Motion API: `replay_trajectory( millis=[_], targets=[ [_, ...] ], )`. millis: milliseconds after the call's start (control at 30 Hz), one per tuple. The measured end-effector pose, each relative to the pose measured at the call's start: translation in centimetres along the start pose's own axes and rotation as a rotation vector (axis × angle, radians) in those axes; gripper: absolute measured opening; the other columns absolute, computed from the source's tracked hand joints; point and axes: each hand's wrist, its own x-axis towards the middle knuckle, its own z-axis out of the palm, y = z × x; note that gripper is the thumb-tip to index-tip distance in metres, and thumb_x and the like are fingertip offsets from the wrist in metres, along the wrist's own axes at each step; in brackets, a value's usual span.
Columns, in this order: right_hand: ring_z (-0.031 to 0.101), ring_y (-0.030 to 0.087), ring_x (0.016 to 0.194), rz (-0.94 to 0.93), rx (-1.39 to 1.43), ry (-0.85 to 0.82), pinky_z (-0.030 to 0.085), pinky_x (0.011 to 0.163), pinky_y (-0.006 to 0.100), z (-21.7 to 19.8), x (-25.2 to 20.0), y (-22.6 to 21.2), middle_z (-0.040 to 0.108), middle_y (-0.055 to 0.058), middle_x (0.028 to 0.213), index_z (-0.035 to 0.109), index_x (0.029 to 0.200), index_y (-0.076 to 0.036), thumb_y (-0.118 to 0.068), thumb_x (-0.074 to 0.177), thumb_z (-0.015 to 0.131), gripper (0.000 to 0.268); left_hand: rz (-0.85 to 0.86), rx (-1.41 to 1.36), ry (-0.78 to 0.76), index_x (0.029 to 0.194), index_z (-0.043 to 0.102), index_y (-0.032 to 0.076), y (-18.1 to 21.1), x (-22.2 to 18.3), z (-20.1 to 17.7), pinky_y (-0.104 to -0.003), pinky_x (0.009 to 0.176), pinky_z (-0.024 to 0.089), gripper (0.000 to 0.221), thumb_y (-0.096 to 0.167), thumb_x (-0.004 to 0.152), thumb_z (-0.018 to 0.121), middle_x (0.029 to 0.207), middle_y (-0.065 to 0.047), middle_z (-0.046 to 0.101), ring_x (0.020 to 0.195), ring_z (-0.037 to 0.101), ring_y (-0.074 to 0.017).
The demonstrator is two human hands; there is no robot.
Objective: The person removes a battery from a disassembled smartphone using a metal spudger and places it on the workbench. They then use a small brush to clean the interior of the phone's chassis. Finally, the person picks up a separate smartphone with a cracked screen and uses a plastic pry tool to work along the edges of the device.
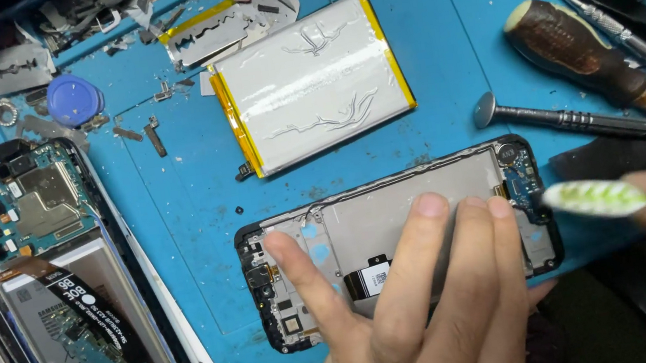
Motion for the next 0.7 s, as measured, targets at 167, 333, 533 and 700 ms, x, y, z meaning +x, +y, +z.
replay_trajectory(
  millis=[167, 333, 533, 700],
  targets=[
    [0.051, 0.014, 0.144, -0.222, -0.479, 0.332, 0.038, 0.122, 0.034, 4.9, -2.4, -0.2, 0.056, 0.002, 0.155, 0.047, 0.153, -0.021, -0.029, 0.113, 0.026, 0.046, -0.042, -0.032, -0.088, 0.125, 0.074, 0.014, 0.4, 0.0, -0.3, -0.090, 0.103, 0.009, 0.027, 0.036, 0.110, 0.078, 0.122, -0.002, 0.067, 0.127, 0.044, -0.0201],
    [0.054, 0.014, 0.105, -0.950, -1.333, 0.249, 0.046, 0.097, 0.028, 32.8, -19.0, 21.9, 0.056, 0.007, 0.123, 0.053, 0.128, -0.011, -0.015, 0.098, 0.051, 0.031, -0.068, 0.032, -0.047, 0.124, 0.076, 0.018, 1.0, 0.3, -0.2, -0.087, 0.105, 0.011, 0.026, 0.040, 0.109, 0.074, 0.122, 0.003, 0.068, 0.125, 0.046, -0.0173],
    [0.069, 0.010, 0.063, -1.457, -1.808, -0.181, 0.062, 0.064, 0.019, 34.1, -21.2, 21.9, 0.071, 0.007, 0.084, 0.076, 0.099, -0.002, -0.004, 0.080, 0.071, 0.019, -0.036, 0.049, -0.009, 0.121, 0.078, 0.018, 0.8, 0.5, -0.1, -0.088, 0.103, 0.011, 0.025, 0.039, 0.107, 0.079, 0.119, 0.004, 0.069, 0.124, 0.047, -0.0175],
    [0.059, 0.009, 0.037, -1.402, -1.761, -0.163, 0.051, 0.037, 0.019, 36.0, -21.9, 23.3, 0.068, 0.004, 0.053, 0.073, 0.080, -0.005, -0.006, 0.071, 0.080, 0.011, -0.070, 0.043, -0.038, 0.118, 0.078, 0.019, 1.0, 0.6, -0.4, -0.090, 0.103, 0.011, 0.022, 0.035, 0.103, 0.082, 0.119, 0.005, 0.067, 0.124, 0.047, -0.0172]
  ],
)
